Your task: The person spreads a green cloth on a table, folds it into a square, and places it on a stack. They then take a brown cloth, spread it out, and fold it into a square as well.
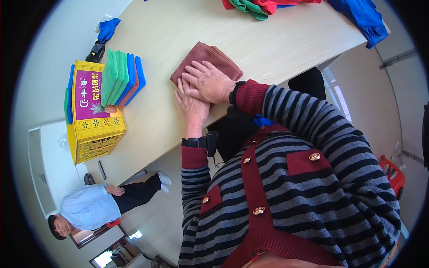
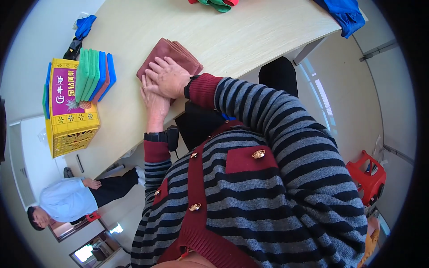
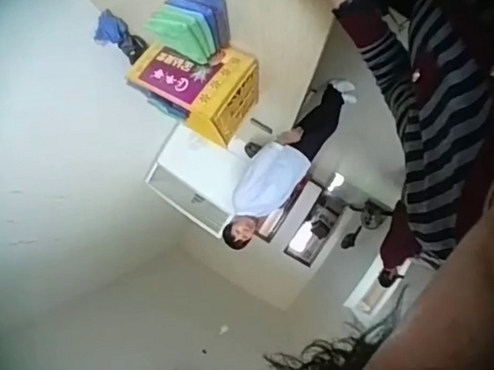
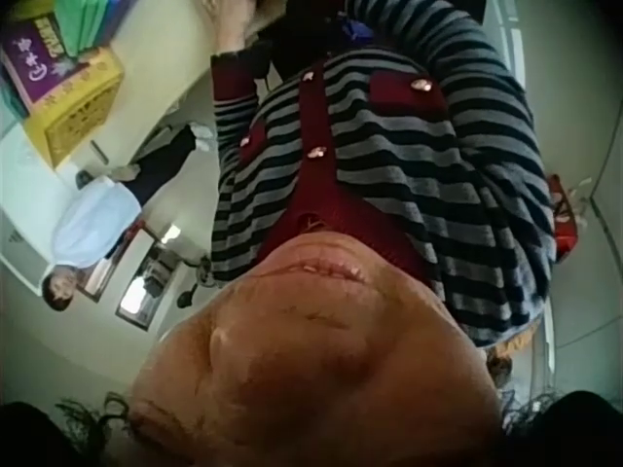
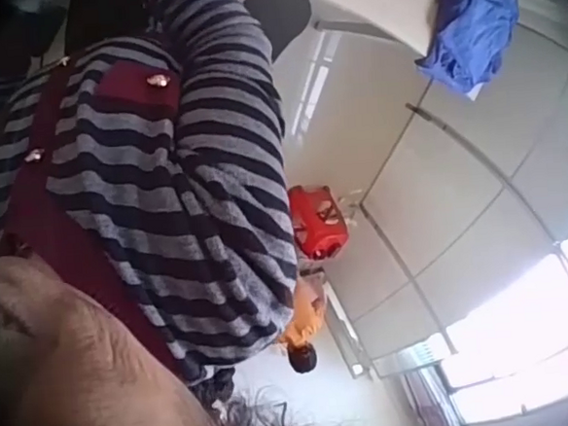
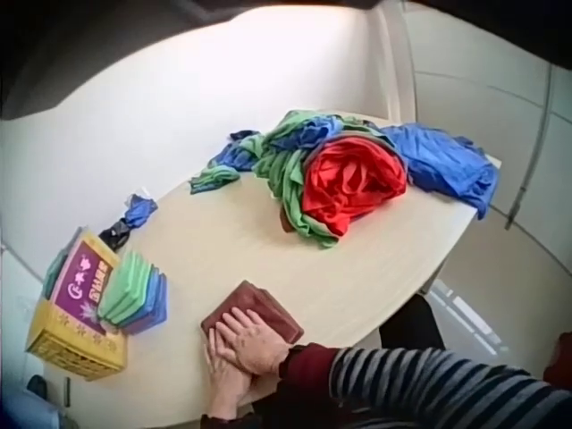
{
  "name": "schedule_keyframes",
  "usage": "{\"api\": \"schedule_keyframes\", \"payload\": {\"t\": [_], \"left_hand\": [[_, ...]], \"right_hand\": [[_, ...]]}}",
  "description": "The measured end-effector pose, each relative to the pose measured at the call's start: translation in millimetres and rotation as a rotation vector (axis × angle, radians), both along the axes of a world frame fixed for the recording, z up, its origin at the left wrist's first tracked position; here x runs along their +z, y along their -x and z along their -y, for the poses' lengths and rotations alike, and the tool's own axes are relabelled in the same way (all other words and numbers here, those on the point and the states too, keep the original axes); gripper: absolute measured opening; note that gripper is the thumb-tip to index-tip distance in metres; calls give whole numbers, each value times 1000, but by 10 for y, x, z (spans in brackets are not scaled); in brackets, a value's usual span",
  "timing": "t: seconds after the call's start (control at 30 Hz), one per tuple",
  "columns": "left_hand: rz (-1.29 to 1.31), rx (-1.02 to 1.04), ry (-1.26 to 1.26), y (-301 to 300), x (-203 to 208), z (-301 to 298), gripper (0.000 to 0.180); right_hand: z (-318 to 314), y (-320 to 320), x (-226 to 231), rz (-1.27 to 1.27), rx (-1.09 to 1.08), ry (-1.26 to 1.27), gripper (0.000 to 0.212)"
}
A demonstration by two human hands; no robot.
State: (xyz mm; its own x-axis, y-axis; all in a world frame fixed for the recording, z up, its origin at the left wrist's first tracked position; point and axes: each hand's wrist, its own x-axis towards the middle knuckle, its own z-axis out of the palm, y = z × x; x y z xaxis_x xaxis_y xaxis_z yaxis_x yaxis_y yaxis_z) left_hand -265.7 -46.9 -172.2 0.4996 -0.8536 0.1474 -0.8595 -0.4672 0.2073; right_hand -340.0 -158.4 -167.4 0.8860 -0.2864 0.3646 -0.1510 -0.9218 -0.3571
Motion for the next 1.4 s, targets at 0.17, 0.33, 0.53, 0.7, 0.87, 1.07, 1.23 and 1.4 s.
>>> {"api": "schedule_keyframes", "payload": {"t": [0.17, 0.33, 0.53, 0.7, 0.87, 1.07, 1.23, 1.4], "left_hand": [[23, 20, 30, -55, -100, -65, 69], [13, 5, 50, -76, -131, -91, 65], [39, 102, 59, -258, -116, -194, 61], [128, 194, 17, -477, 72, -170, 58], [81, 0, 157, -589, -96, 58, 58], [22, 76, 103, -594, -216, 93, 60], [129, 143, 47, -488, -102, 83, 58], [69, 7, 166, -138, -63, 17, 58]], "right_hand": [[318, -32, -139, -33, -78, 146, 57], [561, 1, -161, -51, -143, 115, 55], [619, 98, -73, -148, -226, 50, 53], [597, 140, 61, -119, -243, 403, 52], [333, -118, -3, -38, -71, 406, 51], [537, -146, -119, -100, -123, 176, 50], [696, -104, -164, -92, -186, 92, 50], [602, -50, -83, -88, -226, 255, 51]]}}
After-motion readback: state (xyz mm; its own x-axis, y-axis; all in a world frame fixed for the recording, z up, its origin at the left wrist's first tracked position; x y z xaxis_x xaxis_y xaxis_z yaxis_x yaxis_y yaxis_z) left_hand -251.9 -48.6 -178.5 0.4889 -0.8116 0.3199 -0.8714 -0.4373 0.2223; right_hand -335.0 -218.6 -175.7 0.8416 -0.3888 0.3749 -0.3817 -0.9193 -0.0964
